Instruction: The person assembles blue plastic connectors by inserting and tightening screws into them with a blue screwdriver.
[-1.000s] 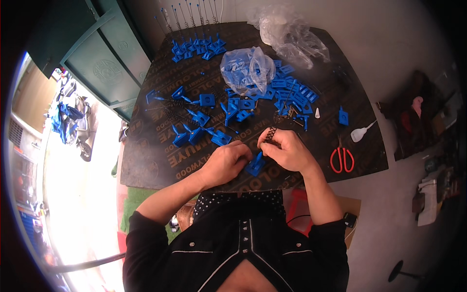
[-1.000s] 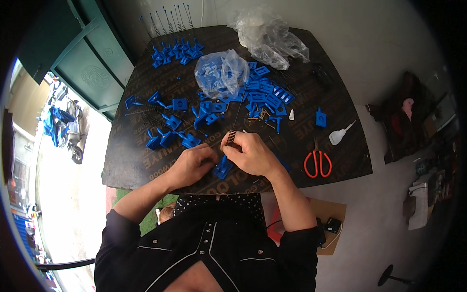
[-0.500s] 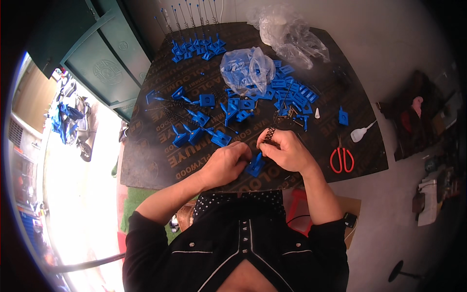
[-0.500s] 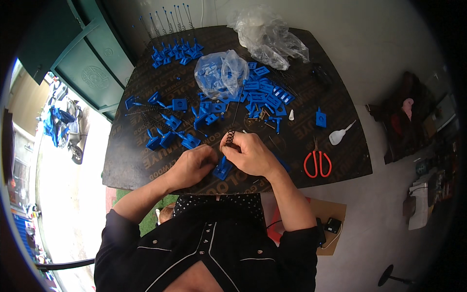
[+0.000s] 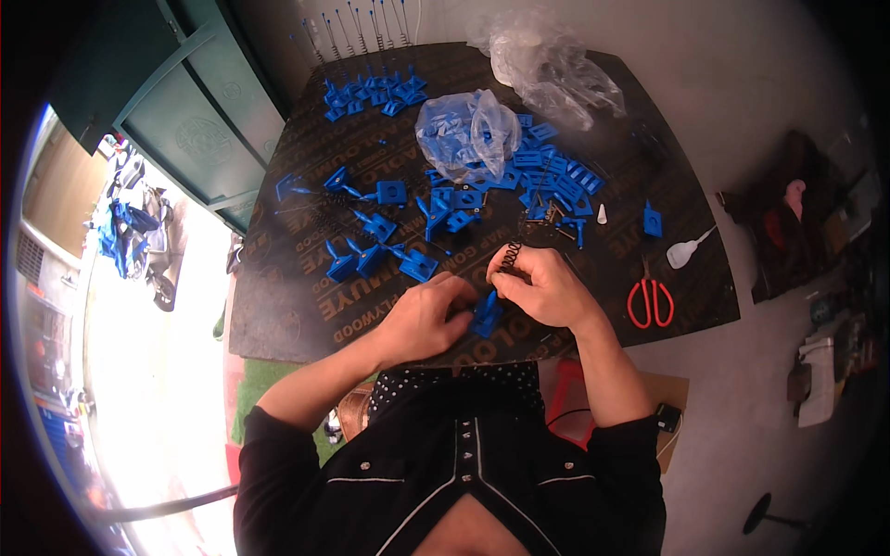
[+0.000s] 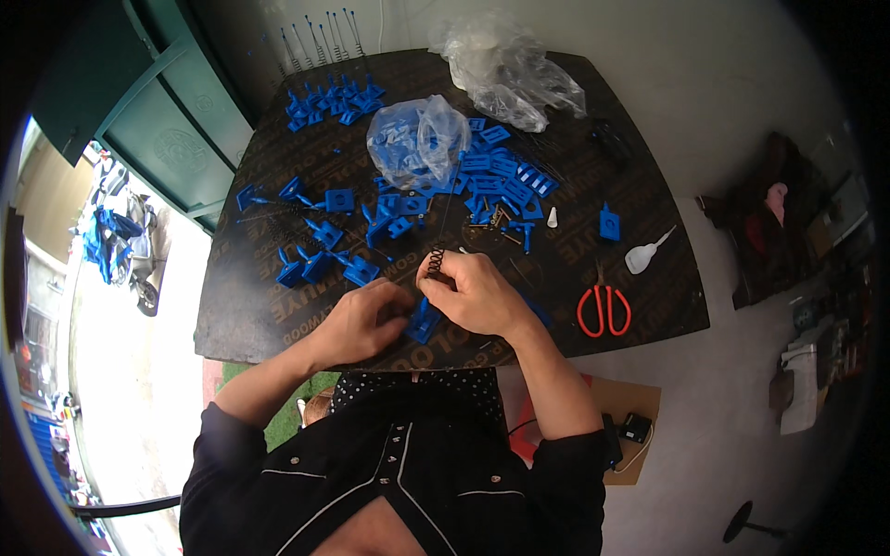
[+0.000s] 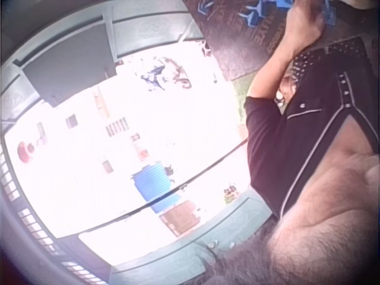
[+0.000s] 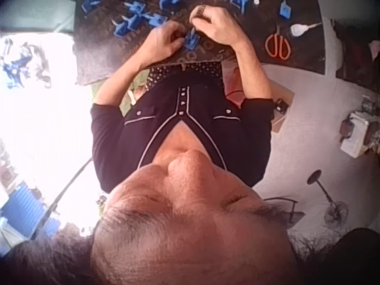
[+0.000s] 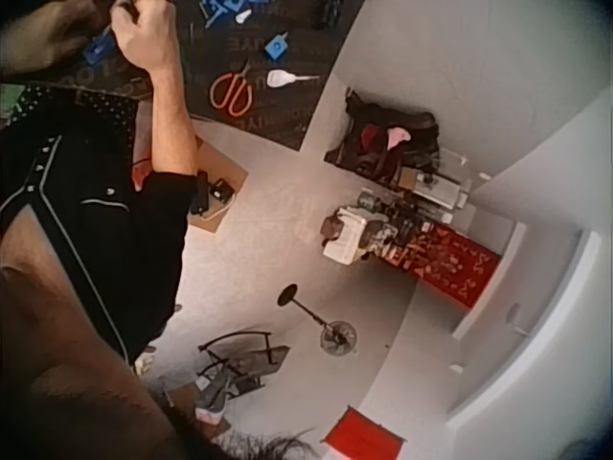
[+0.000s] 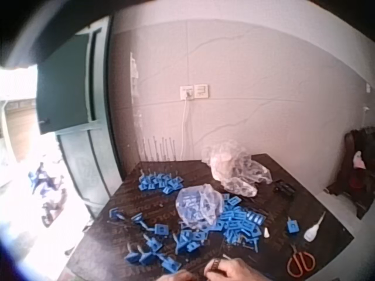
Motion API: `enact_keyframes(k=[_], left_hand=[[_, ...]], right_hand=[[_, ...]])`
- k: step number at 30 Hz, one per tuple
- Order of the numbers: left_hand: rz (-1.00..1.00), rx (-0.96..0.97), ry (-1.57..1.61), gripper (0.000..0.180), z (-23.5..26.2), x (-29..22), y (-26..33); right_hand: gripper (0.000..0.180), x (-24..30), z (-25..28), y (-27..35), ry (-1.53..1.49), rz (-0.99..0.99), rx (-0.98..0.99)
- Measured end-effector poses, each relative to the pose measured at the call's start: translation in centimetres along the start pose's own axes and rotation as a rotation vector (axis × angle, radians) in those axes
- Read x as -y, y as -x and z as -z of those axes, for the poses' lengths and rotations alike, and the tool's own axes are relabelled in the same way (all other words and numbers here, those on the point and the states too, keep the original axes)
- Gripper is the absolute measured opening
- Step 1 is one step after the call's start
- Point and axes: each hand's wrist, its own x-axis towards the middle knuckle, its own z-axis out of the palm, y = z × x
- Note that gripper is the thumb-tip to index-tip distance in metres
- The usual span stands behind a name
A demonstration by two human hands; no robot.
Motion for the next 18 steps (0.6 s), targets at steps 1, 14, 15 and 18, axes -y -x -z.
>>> enact_keyframes(k=[1,14,15,18], left_hand=[[0.035,0.012,-0.03,0.029,0.0,-0.5,0.4],[-0.104,-0.241,-0.347,0.052,-3.3,-1.3,2.1],[-0.106,-0.243,-0.348,0.052,-3.2,-1.3,2.1],[-0.106,-0.246,-0.342,0.052,-3.3,-1.2,2.2]], right_hand=[[0.012,0.0,0.0,0.0,0.012,0.012,-0.012],[0.015,1.0,-0.3,0.1,-0.062,-0.17,-0.095],[0.015,0.7,-0.4,0.0,-0.06,-0.168,-0.094],[0.015,-0.1,-0.7,0.2,-0.078,-0.091,-0.113]])
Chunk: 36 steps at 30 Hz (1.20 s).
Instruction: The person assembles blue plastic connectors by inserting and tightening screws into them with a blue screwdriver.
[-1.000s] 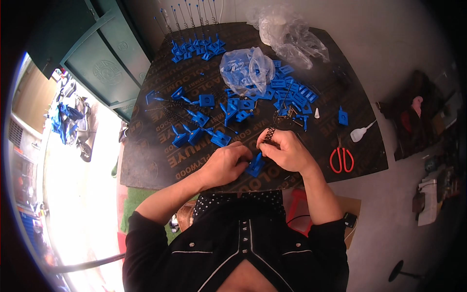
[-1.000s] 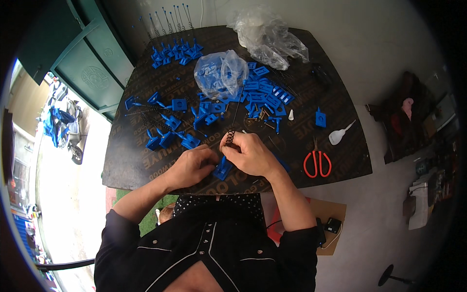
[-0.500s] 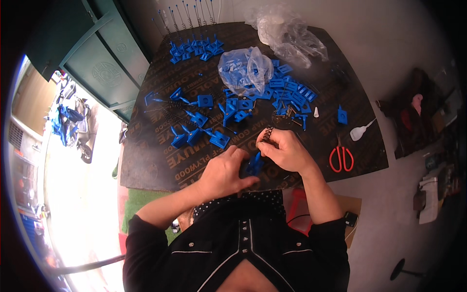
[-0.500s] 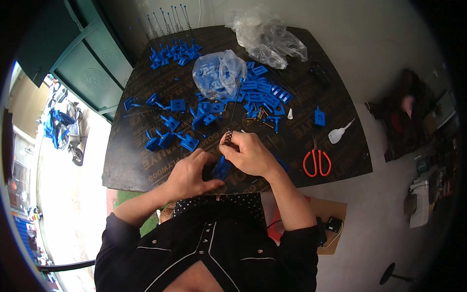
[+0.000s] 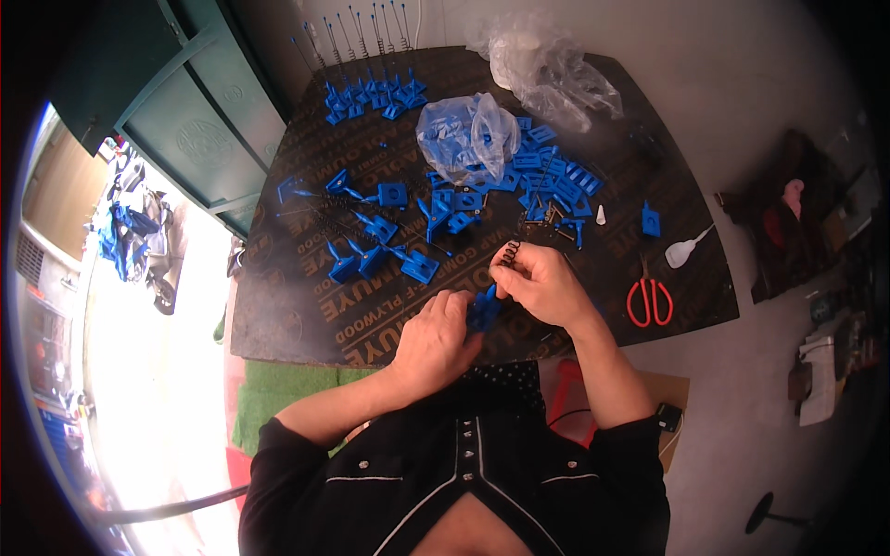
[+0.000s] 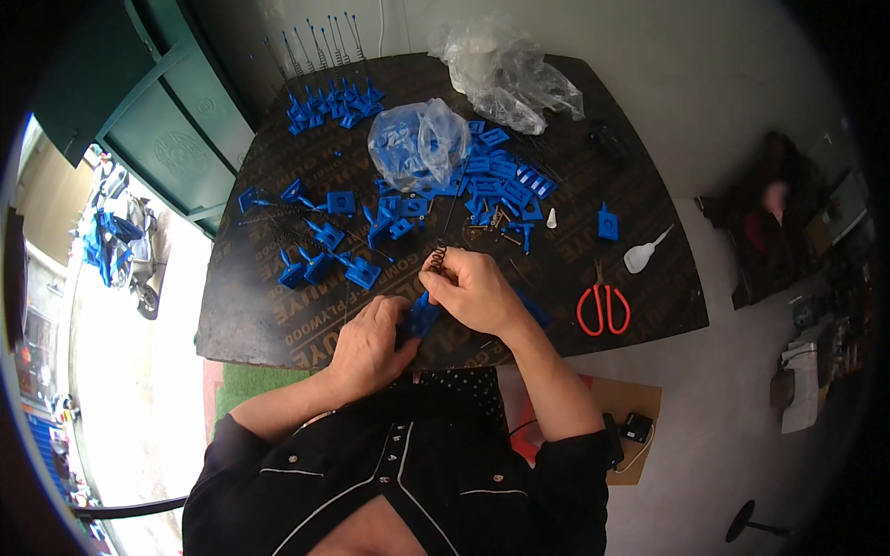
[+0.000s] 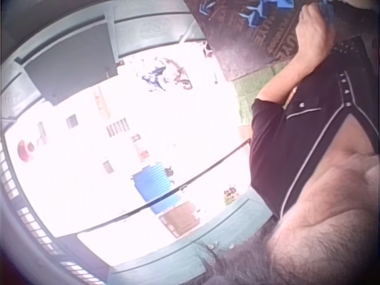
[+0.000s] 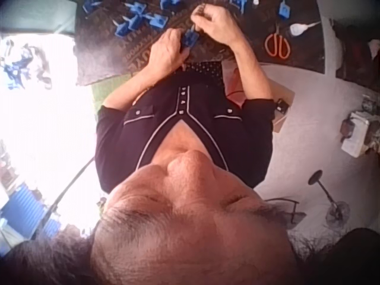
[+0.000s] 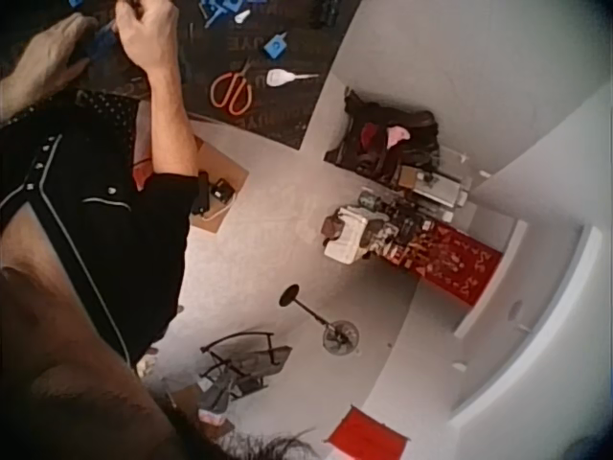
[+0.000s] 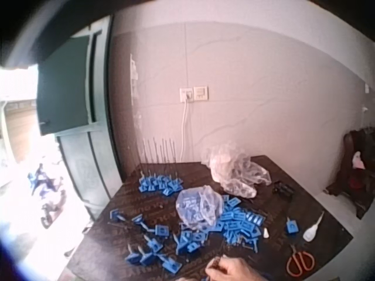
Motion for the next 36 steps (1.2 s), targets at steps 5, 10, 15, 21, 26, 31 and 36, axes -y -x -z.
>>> enact_keyframes(k=[5,10,15,21,26,31,36], left_hand=[[0.084,0.008,0.123,0.048,-0.3,-0.1,0.3],[0.213,0.077,0.343,0.034,0.2,0.3,0.4],[0.119,0.027,0.261,0.012,0.8,1.8,-0.2],[0.118,0.069,0.246,0.015,0.8,1.6,-0.5],[0.057,-0.007,0.089,0.02,-0.1,0.8,-0.1],[0.086,-0.061,0.037,0.021,-0.6,0.4,-0.1],[0.041,-0.088,0.057,0.017,-0.8,0.8,-0.2]], right_hand=[[0.01,0.7,0.0,0.3,0.07,0.093,0.043],[0.009,1.5,0.2,0.6,0.16,0.125,0.061],[0.009,1.5,-0.3,1.3,0.14,0.071,0.061],[0.008,0.5,-2.0,2.4,0.138,0.039,-0.024],[0.011,0.4,-2.7,2.9,0.301,0.136,-0.154],[0.008,0.6,-2.4,2.8,0.333,0.157,-0.154],[0.01,-0.8,-2.6,2.9,0.207,0.177,-0.244]])
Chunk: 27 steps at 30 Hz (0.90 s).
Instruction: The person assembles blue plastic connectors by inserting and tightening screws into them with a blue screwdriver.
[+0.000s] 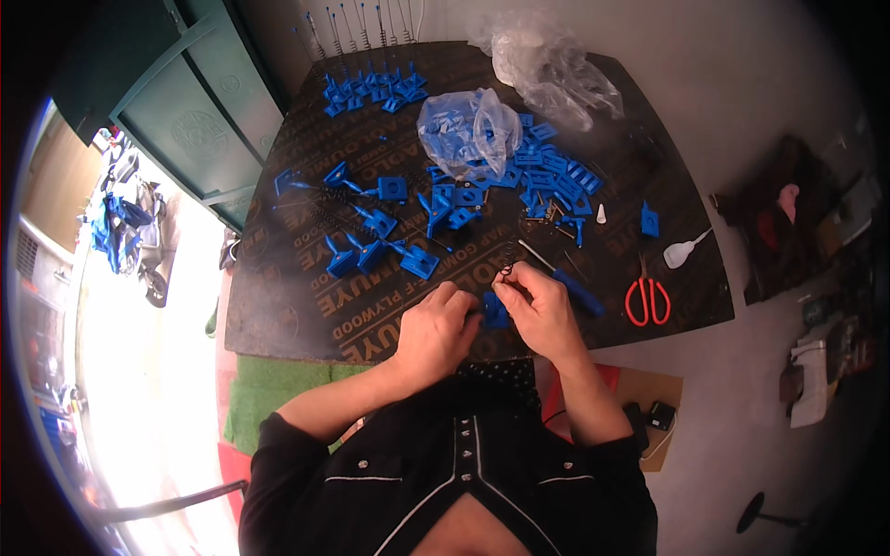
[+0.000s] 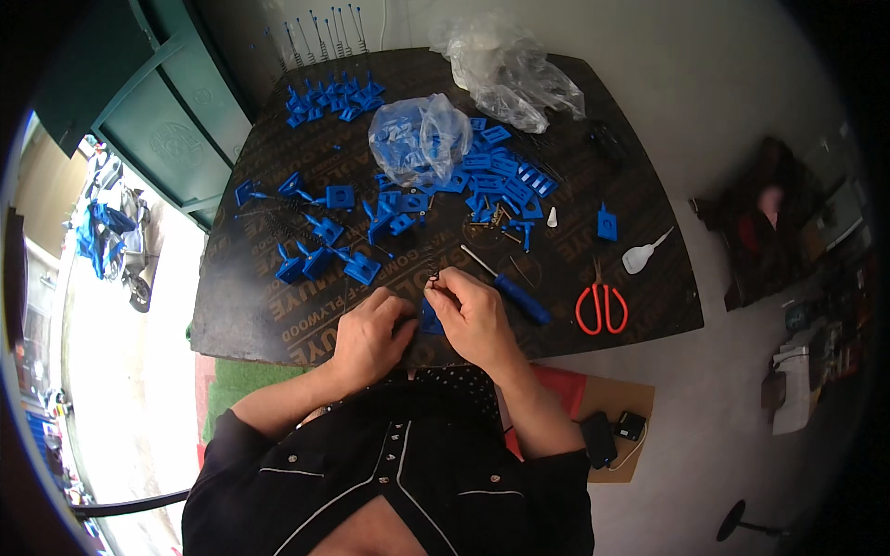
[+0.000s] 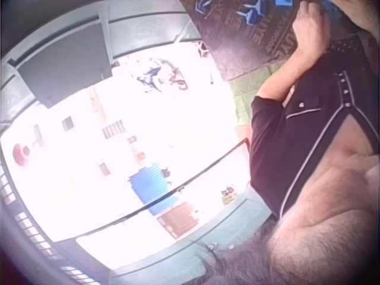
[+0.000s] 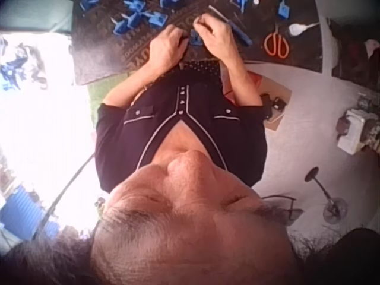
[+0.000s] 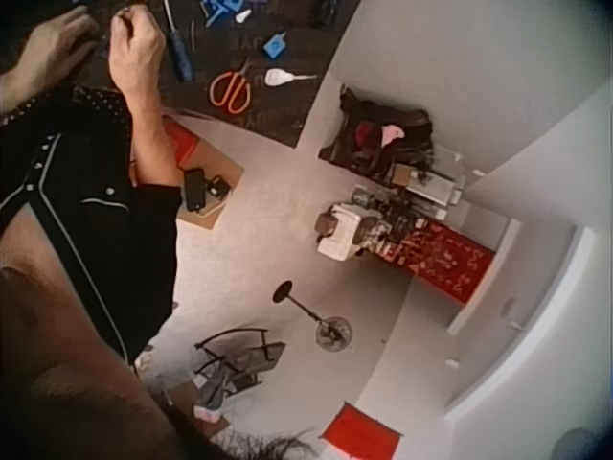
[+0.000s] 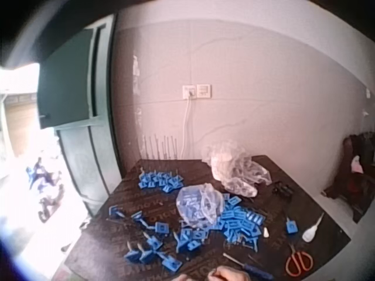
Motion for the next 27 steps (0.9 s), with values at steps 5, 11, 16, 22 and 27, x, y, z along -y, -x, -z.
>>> enact_keyframes(k=[5,11,16,22,27], left_hand=[[0.061,0.05,0.083,0.012,0.3,0.3,-0.4],[0.076,0.142,0.188,0.012,0.8,0.8,-1.1],[0.071,0.202,0.211,0.011,1.1,1.2,-1.8],[0.078,0.27,0.271,0.011,1.3,1.6,-2.2],[0.061,0.276,0.263,0.011,1.3,1.8,-2.2]], right_hand=[[0.01,-1.2,-0.8,0.5,-0.016,0.043,-0.048],[0.01,-1.6,-1.3,0.3,-0.045,0.04,-0.037],[0.011,-1.5,-1.7,-0.1,0.015,0.054,-0.035],[0.007,-0.9,-2.0,-0.1,0.042,0.056,-0.059],[0.006,-1.2,-2.0,-0.1,0.064,0.069,-0.059]])
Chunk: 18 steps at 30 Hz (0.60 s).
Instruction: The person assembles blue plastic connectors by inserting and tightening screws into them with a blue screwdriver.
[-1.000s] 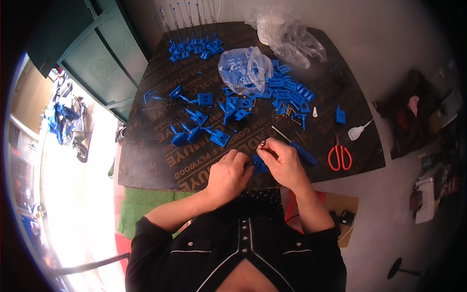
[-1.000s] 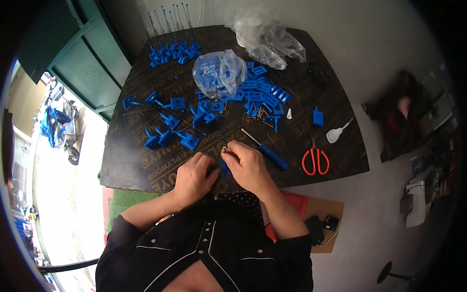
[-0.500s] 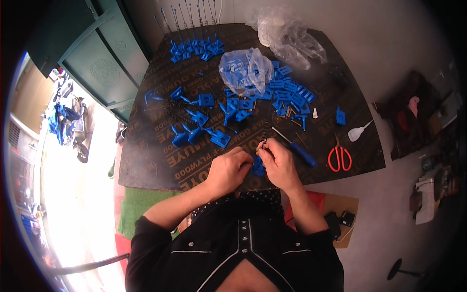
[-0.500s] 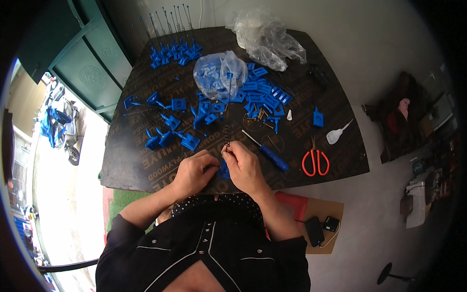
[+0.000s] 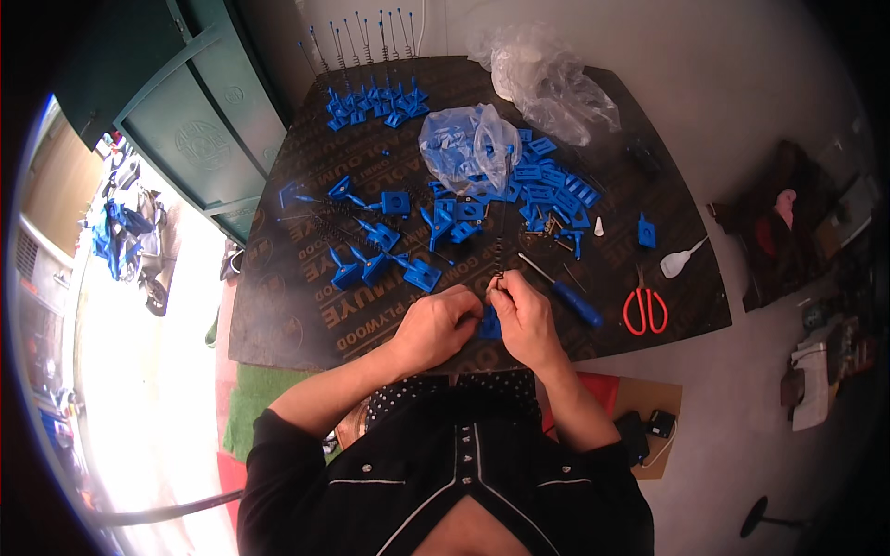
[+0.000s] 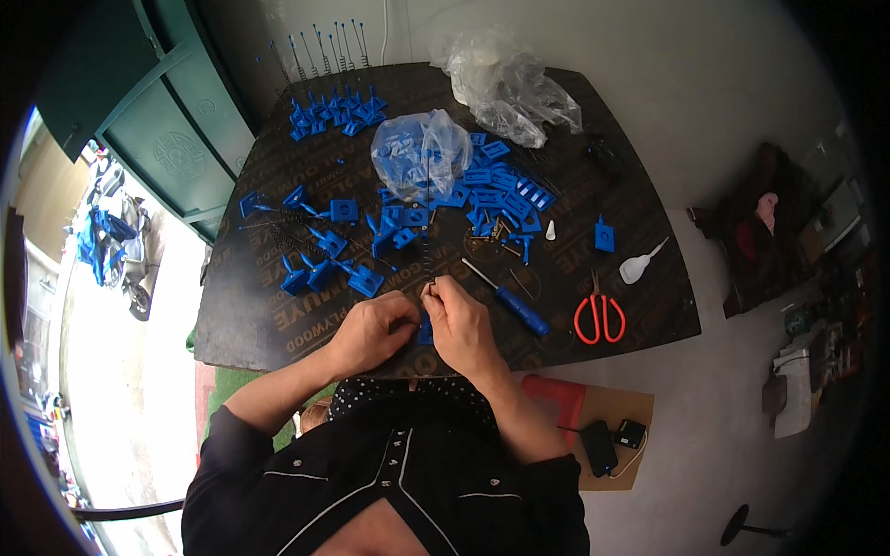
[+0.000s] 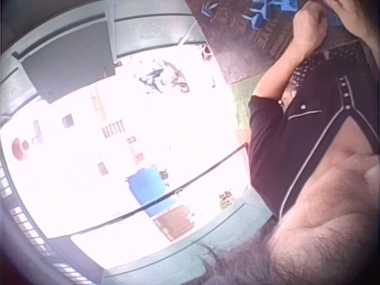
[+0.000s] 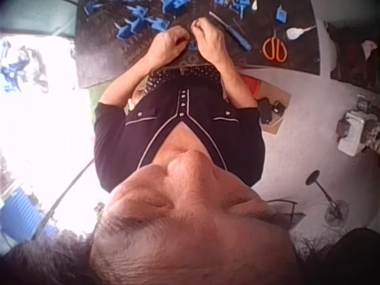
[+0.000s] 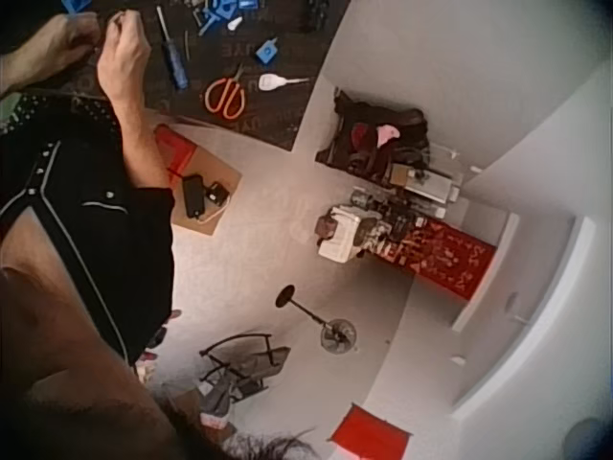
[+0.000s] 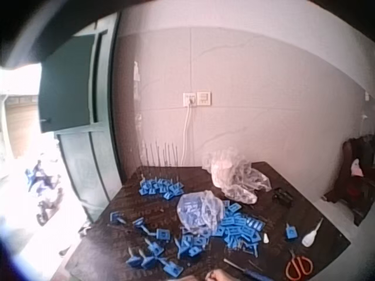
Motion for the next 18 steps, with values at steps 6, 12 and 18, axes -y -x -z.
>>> enact_keyframes(k=[6,12,18], left_hand=[[-0.013,0.002,0.031,0.012,0.27,-0.14,0.0],[-0.007,-0.015,0.005,0.013,0.0,0.01,0.11],[0.002,-0.005,-0.049,0.015,0.01,-0.38,0.07]], right_hand=[[0.006,-0.13,0.03,-0.06,-0.018,0.018,-0.016],[0.005,0.16,-0.17,-0.17,0.015,0.028,-0.026],[0.006,-0.06,-0.25,0.01,-0.004,0.052,-0.063]])
